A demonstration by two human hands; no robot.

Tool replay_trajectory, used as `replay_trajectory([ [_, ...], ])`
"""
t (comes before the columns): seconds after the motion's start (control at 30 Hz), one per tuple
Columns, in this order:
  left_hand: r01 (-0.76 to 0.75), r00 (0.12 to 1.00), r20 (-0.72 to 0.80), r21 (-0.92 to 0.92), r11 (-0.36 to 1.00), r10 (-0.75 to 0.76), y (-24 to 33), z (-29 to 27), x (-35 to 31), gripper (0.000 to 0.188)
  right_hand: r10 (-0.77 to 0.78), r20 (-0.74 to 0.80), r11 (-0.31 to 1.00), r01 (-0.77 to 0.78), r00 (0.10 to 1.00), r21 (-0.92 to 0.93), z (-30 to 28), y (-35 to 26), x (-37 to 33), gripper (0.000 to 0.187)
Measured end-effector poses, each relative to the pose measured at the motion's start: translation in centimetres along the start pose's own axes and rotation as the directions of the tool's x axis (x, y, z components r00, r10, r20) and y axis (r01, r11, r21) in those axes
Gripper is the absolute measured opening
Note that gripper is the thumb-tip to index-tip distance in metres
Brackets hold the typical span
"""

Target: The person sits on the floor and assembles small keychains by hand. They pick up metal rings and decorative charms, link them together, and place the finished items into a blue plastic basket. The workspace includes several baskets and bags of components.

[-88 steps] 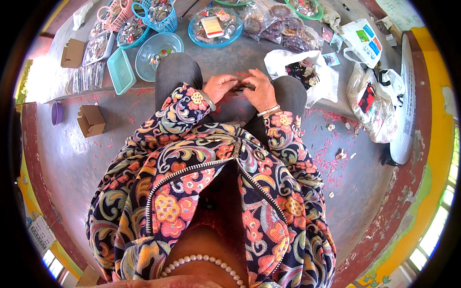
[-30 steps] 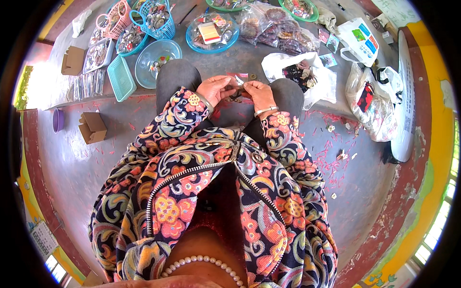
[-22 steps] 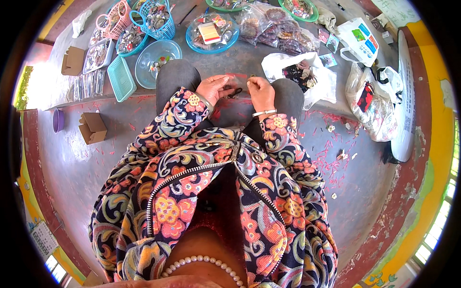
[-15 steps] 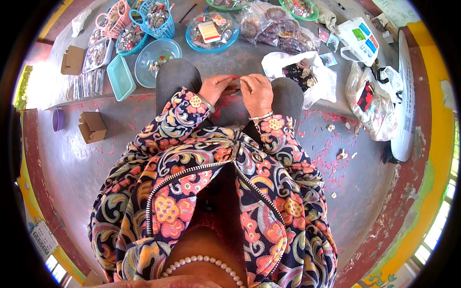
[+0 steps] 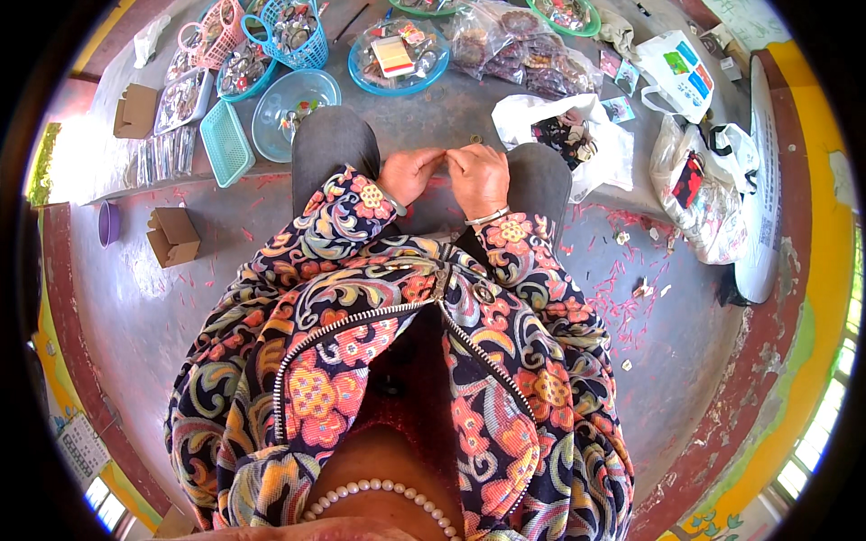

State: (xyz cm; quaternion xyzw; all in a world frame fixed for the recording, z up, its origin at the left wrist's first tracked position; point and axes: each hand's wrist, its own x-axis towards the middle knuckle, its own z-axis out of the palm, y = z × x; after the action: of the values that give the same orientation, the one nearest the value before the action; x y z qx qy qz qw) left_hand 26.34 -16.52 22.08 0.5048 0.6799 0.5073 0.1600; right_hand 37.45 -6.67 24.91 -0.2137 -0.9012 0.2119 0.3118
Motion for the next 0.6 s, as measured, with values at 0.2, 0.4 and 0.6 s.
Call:
replay_trajectory([
  [0.2,-0.026,0.997,0.077,0.222,0.975,0.009,-0.17,0.01,-0.17,0.017,-0.062,0.034,0.996,0.064,0.998,-0.061,-0.2,-0.37,0.07,0.003],
  [0.4,-0.052,0.996,0.083,0.194,0.98,0.036,-0.16,0.15,-0.23,0.014,-0.096,0.034,0.989,0.099,0.995,-0.11,-0.12,-0.61,0.2,0.004],
  [0.6,-0.088,0.993,0.097,0.226,0.97,0.068,-0.51,0.22,-0.33,0.015,-0.116,0.062,0.983,0.124,0.991,-0.138,-0.53,-0.89,0.38,0.007],
])
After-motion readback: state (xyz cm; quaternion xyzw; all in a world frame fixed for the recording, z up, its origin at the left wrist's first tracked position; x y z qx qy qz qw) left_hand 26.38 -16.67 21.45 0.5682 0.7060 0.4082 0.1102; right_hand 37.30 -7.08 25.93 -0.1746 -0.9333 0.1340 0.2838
